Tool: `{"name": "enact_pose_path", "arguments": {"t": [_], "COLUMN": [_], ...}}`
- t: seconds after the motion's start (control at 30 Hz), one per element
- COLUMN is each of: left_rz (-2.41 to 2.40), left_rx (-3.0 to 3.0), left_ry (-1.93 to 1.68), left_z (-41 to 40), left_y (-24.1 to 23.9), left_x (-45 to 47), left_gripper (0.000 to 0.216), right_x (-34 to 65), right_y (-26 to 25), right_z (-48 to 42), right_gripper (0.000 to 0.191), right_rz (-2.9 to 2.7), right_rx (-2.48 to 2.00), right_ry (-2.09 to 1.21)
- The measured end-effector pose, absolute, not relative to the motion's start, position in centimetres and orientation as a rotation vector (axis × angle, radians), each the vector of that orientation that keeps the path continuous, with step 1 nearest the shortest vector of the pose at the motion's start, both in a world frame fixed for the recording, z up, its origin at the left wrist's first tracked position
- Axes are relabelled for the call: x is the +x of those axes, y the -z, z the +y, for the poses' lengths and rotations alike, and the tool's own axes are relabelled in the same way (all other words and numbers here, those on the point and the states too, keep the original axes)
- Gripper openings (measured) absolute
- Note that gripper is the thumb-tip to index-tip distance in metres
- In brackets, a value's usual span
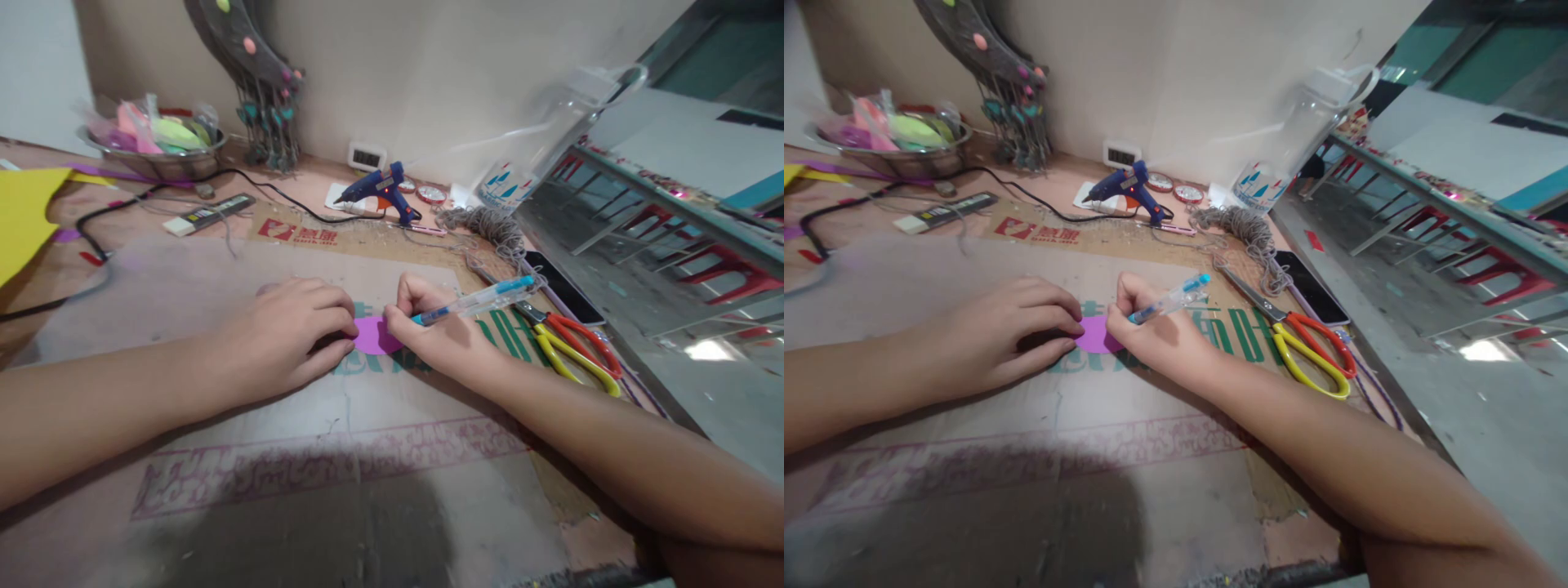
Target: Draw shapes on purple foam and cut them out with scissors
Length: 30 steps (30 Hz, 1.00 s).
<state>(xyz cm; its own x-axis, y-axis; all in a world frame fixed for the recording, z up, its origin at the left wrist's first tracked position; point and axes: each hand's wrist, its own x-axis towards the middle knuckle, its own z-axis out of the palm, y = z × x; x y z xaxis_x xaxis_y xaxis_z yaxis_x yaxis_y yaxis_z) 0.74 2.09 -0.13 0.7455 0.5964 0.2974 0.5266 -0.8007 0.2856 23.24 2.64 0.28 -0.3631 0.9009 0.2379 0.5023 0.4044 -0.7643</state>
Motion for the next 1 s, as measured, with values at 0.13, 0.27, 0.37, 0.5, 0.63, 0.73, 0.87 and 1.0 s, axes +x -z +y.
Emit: {"name": "enact_pose_path", "arguments": {"t": [0.13,0.27,0.37,0.5,0.63,0.73,0.87,1.0], "left_rz": [0.895,0.903,0.902,0.898,0.901,0.904,0.907,0.903], "left_rx": [2.765,2.768,2.775,2.783,2.771,2.77,2.773,2.78], "left_ry": [-0.564,-0.559,-0.556,-0.553,-0.541,-0.525,-0.524,-0.531], "left_z": [2.1,2.0,2.0,2.0,2.0,2.0,2.0,1.9], "left_y": [0.0,-0.1,-0.1,-0.2,-0.2,-0.2,-0.2,-0.2], "left_x": [0.8,0.8,0.8,0.9,0.8,0.8,0.7,0.7], "left_gripper": [0.027,0.026,0.027,0.028,0.028,0.027,0.026,0.027], "right_x": [23.3,23.2,23.1,23.1,23.1,23.2,23.3,23.3], "right_y": [-0.2,-0.1,-0.2,-0.4,-0.5,-0.5,-0.8,-1.1], "right_z": [2.6,2.6,2.6,2.7,2.9,2.9,2.6,2.4], "right_gripper": [0.029,0.031,0.033,0.033,0.033,0.032,0.032,0.03], "right_rz": [-2.012,-2.015,-2.038,-2.041,-2.081,-2.081,-2.057,-2.034], "right_rx": [-1.199,-1.225,-1.199,-1.206,-1.225,-1.204,-1.212,-1.258], "right_ry": [-0.801,-0.817,-0.821,-0.916,-0.954,-0.896,-0.912,-0.974]}}
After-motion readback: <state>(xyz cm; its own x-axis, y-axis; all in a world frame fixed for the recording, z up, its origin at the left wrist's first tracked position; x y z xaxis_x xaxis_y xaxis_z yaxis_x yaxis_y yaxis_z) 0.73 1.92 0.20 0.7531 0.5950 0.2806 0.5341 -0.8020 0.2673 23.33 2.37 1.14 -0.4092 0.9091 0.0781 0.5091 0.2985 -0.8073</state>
